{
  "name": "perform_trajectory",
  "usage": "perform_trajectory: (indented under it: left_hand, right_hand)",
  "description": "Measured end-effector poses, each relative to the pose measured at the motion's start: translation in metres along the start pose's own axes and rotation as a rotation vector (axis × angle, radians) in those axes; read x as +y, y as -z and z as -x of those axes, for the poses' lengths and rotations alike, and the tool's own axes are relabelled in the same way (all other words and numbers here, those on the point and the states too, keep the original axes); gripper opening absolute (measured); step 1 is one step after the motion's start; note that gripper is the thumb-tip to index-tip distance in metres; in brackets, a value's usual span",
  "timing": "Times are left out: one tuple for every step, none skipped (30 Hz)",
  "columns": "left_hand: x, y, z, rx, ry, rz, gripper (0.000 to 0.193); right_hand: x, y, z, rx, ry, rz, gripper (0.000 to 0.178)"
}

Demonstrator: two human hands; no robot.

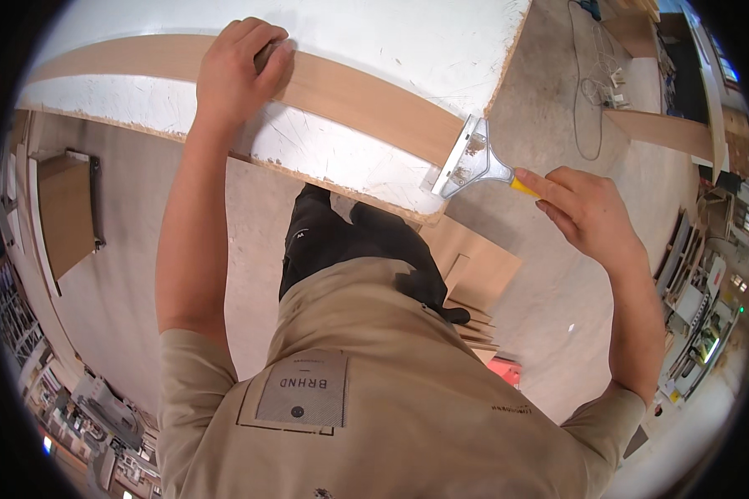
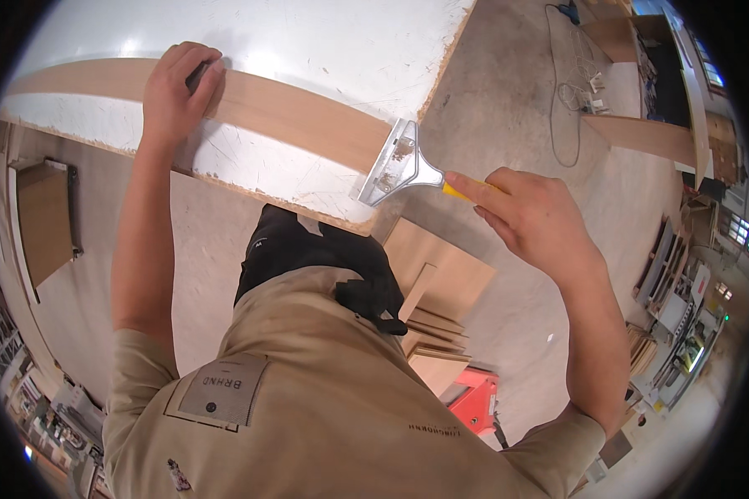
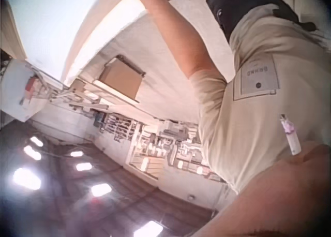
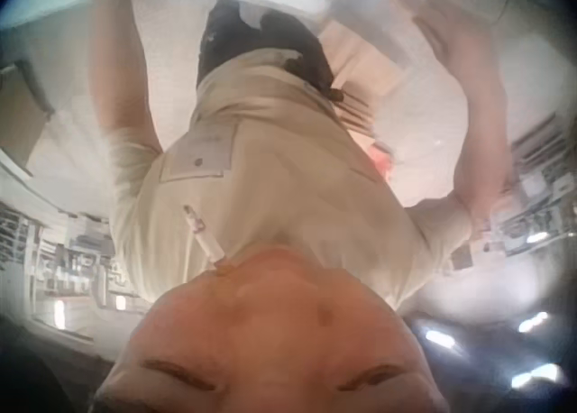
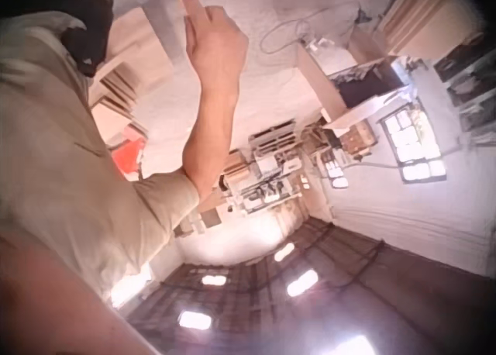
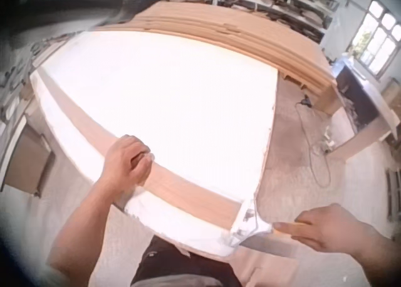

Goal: The person uses a yellow-handled scraper to remove material from the surface of thin wooden planks. They repeatedly scrape along the length of each plank, then place it on a stack on the floor before picking up the next one.

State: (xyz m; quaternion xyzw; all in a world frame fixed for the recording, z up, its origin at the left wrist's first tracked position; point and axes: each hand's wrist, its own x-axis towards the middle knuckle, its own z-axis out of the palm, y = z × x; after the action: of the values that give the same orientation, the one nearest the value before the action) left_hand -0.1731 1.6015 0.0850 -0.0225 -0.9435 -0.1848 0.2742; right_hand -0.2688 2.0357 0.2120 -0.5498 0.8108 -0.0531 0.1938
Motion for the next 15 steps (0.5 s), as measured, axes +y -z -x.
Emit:
perform_trajectory:
  left_hand:
    - [0.000, 0.000, 0.000, -0.003, -0.005, 0.000, 0.014]
    - [0.000, -0.001, -0.002, 0.003, -0.008, 0.003, 0.014]
    - [0.000, -0.001, -0.001, -0.009, 0.000, 0.004, 0.014]
    - [0.001, -0.001, 0.001, -0.021, 0.009, 0.006, 0.013]
    - [0.002, 0.000, 0.001, -0.030, 0.018, 0.005, 0.013]
    - [0.003, 0.001, 0.000, -0.037, 0.020, 0.002, 0.013]
    - [0.005, 0.003, -0.002, -0.044, 0.022, -0.001, 0.013]
    - [0.007, 0.004, -0.004, -0.054, 0.020, -0.003, 0.012]
    - [0.007, 0.003, -0.004, -0.055, 0.017, -0.012, 0.012]
    - [0.006, 0.003, -0.004, -0.057, 0.015, -0.020, 0.012]
    - [0.005, 0.003, -0.004, -0.054, 0.011, -0.028, 0.012]
    - [0.005, 0.003, -0.004, -0.053, 0.014, -0.025, 0.011]
    - [0.005, 0.003, -0.003, -0.053, 0.017, -0.023, 0.011]
    - [0.005, 0.004, -0.002, -0.056, 0.024, -0.024, 0.011]
    - [0.005, 0.004, -0.002, -0.056, 0.026, -0.015, 0.011]
  right_hand:
    - [0.002, -0.001, 0.001, -0.015, 0.000, 0.010, 0.057]
    - [0.003, -0.002, 0.001, -0.027, -0.002, 0.024, 0.057]
    - [0.004, -0.002, 0.001, -0.028, 0.003, 0.009, 0.057]
    - [0.004, -0.003, 0.001, -0.028, 0.008, -0.005, 0.057]
    - [0.006, -0.003, 0.000, -0.028, 0.015, -0.017, 0.057]
    - [0.007, -0.004, 0.001, 0.001, 0.011, -0.010, 0.057]
    - [0.007, -0.004, 0.003, 0.031, 0.006, -0.002, 0.056]
    - [0.008, -0.004, 0.005, 0.062, -0.003, 0.003, 0.055]
    - [0.009, -0.003, 0.004, 0.053, 0.005, -0.002, 0.057]
    - [0.010, -0.002, 0.002, 0.043, 0.013, -0.006, 0.058]
    - [0.009, 0.000, 0.000, 0.036, 0.020, -0.006, 0.059]
    - [0.009, 0.001, -0.002, 0.031, 0.020, 0.003, 0.060]
    - [0.008, 0.001, -0.004, 0.026, 0.020, 0.013, 0.060]
    - [0.008, 0.001, -0.006, 0.020, 0.024, 0.018, 0.060]
    - [0.009, 0.001, -0.007, 0.014, 0.028, 0.029, 0.060]
